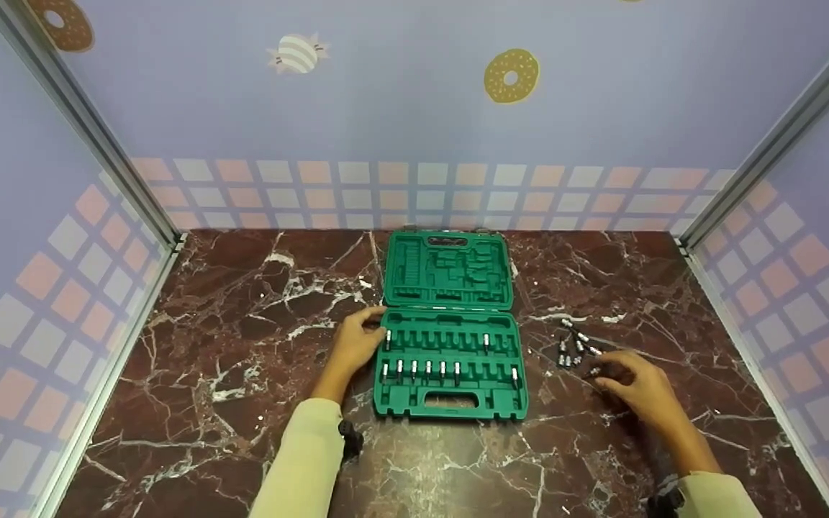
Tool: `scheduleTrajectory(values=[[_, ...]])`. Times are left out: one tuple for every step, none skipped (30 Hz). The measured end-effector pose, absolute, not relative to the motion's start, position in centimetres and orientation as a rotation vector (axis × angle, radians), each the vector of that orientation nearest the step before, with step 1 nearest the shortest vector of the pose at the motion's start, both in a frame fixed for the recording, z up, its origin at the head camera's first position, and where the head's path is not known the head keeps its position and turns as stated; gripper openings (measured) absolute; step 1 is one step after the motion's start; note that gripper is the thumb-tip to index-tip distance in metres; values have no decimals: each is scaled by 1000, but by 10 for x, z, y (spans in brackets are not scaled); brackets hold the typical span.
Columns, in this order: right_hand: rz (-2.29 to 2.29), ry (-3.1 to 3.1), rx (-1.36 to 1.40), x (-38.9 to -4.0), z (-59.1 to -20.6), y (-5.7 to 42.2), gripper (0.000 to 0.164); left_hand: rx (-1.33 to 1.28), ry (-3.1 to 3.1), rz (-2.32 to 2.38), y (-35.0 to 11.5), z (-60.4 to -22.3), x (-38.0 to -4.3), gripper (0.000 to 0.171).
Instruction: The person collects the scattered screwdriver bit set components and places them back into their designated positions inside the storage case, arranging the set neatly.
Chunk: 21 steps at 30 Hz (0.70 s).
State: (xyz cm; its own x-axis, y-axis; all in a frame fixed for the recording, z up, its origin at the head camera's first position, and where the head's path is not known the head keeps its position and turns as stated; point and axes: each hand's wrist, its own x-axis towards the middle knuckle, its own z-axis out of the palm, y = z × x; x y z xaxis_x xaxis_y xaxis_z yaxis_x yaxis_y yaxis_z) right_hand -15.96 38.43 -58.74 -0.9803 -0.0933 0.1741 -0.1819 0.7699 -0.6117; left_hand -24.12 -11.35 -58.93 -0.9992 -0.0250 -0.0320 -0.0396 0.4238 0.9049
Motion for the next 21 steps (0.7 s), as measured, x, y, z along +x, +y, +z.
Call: scheduleTrajectory(values=[[1016,-2839,219,-160,-588,385,37,-58,2641,1677,-113,-590,-241,39],[1016,-2850,218,-161,-588,385,37,-57,2641,1677,-114,-589,-241,39],[1014,-2861,216,-161,-589,385,36,-56,2642,1675,-113,-589,-241,39],[1011,-2871,218,-162,-589,385,36,-55,2641,1675,-114,-589,-241,39],[1003,-2879,219,-162,-589,385,35,-55,2643,1673,-114,-589,-241,39],[999,-2885,220,-163,-589,385,35,-53,2645,1670,-114,-589,-241,39],[993,-2889,220,-163,-589,384,34,-53,2644,1671,-114,-589,-241,39],[983,-2895,222,-164,-588,384,33,-55,2644,1671,-114,-589,-241,39],[979,-2900,221,-165,-588,383,33,-54,2644,1672,-114,-589,-241,39],[973,-2903,223,-165,-588,383,32,-52,2643,1672,-114,-589,-241,39],[967,-2905,224,-166,-588,383,32,-52,2641,1673,-114,-589,-241,39],[964,-2907,226,-166,-589,382,31,-51,2639,1675,-114,-588,-241,39],[956,-2907,231,-167,-589,382,31,-54,2636,1675,-114,-588,-240,39],[949,-2906,239,-167,-589,381,31,-54,2635,1675,-114,-588,-240,39],[942,-2905,247,-168,-590,381,31,-51,2635,1674,-114,-588,-241,39],[930,-2900,260,-168,-591,380,31,-52,2634,1674,-114,-589,-241,39],[919,-2895,272,-168,-591,380,31,-54,2631,1677,-114,-589,-241,40],[904,-2890,283,-169,-592,380,30,-53,2630,1678,-114,-589,-241,40],[889,-2884,296,-169,-593,379,30,-53,2631,1681,-114,-589,-241,40],[871,-2881,311,-169,-593,379,29,-50,2631,1681,-114,-590,-242,40],[850,-2875,328,-169,-593,378,28,-47,2630,1680,-114,-590,-241,40]])
